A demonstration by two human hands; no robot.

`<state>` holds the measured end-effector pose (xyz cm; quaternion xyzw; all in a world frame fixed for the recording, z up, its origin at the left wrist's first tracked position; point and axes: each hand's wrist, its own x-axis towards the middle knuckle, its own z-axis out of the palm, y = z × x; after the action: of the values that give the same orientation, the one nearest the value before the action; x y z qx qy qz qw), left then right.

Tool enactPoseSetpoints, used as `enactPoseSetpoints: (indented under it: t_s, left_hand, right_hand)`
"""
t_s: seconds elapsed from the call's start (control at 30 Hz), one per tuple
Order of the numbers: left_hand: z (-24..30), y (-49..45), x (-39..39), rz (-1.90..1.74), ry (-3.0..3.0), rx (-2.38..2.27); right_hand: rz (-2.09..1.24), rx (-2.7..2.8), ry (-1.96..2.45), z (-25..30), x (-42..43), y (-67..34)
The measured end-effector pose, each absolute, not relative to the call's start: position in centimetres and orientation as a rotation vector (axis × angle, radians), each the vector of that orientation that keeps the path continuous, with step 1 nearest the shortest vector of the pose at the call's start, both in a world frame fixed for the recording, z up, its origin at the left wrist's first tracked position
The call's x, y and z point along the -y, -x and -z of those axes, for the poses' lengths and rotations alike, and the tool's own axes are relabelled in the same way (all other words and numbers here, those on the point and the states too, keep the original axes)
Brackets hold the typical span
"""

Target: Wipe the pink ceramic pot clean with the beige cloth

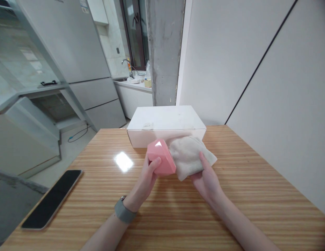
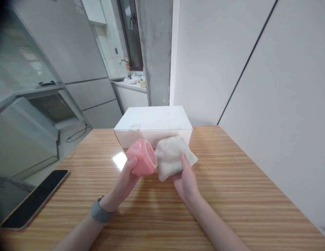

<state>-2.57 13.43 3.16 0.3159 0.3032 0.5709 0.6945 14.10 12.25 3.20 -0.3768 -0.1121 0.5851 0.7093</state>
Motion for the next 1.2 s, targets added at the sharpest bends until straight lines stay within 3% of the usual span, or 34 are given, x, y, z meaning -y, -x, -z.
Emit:
enactPoseSetpoints:
  t_s: [0.23,0.57,0.83,1.03,1.2]
  left_hand:
    - [-2.8,1.3,-12.3,-1.173,-0.779,-0.720]
    - [-3.7,0.8,-12.0,-1.375,-0.942,-0.849]
    - [-3.7,1.6,-12.7,-1.166,-0.792,-0.843]
    - [-3.5,2.0,-13.0,-0.990,-0.586,-0.754]
    - [-3.5,2.7,-13.4,-0.984,-0.541,-0.594]
  right_hand:
    - [-1.357,0.631,0.941,-0.8,-10.4,-12.3]
    - [-1.514,0.545,0.800,-3.0,-10.1,-12.1]
    - [-1.362,0.619,0.889,-0.2,-9.6,-12.0]
    - [-1.465,0.321,0.924,-3.2,-10.6,-12.8]
    - [-1.275,0.137,0.939,-4.1,-12.0,-14.0]
